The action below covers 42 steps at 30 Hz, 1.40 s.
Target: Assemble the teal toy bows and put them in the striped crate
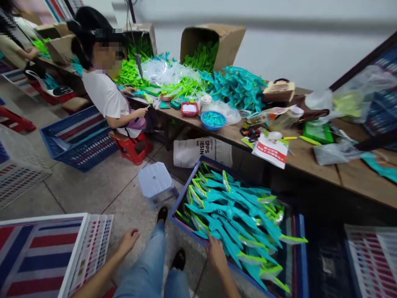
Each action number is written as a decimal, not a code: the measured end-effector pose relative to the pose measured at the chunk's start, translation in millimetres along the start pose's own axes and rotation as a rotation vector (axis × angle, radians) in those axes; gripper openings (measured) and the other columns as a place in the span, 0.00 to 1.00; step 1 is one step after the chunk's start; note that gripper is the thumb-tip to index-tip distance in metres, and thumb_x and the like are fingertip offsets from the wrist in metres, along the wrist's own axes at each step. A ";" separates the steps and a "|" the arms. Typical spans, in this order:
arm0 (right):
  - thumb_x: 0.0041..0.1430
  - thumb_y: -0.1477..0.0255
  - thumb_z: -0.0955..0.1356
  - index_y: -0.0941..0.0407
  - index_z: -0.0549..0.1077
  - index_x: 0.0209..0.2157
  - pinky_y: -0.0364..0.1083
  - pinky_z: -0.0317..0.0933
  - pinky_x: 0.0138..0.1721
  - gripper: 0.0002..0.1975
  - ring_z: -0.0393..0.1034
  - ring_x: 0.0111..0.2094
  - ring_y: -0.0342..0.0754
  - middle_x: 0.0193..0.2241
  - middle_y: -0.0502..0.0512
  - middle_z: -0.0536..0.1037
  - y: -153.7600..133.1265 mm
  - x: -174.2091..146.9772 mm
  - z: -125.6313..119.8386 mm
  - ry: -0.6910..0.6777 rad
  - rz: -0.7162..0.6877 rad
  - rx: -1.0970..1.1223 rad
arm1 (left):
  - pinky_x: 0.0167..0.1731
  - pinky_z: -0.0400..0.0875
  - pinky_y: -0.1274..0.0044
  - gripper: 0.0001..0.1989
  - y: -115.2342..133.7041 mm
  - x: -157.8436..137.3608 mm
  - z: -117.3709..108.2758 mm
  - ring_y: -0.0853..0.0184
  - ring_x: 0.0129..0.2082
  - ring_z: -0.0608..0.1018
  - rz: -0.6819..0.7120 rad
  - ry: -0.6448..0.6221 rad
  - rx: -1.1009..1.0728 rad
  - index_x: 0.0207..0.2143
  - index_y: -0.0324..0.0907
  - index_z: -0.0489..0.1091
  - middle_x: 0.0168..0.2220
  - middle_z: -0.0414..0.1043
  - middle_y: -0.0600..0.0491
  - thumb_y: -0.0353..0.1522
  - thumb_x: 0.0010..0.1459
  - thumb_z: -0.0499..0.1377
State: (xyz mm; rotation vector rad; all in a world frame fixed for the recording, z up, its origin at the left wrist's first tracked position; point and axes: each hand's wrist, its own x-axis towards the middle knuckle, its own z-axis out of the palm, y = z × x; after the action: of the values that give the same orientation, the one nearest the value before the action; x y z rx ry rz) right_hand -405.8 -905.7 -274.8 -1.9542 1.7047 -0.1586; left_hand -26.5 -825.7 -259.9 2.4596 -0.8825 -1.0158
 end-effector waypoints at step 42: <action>0.63 0.75 0.58 0.54 0.72 0.36 0.67 0.40 0.62 0.11 0.51 0.64 0.53 0.50 0.55 0.75 -119.4 559.6 7.4 0.290 -0.670 0.219 | 0.45 0.72 0.70 0.29 246.7 397.6 68.1 0.59 0.53 0.73 -0.037 -0.180 -0.469 0.61 0.40 0.56 0.56 0.66 0.40 0.45 0.63 0.46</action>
State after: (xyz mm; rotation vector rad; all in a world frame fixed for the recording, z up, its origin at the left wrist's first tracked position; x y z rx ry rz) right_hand -188.4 -1426.9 -367.9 -2.3325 1.0562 -0.8651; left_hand 41.2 -1276.8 -384.5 2.0203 -0.5670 -1.3034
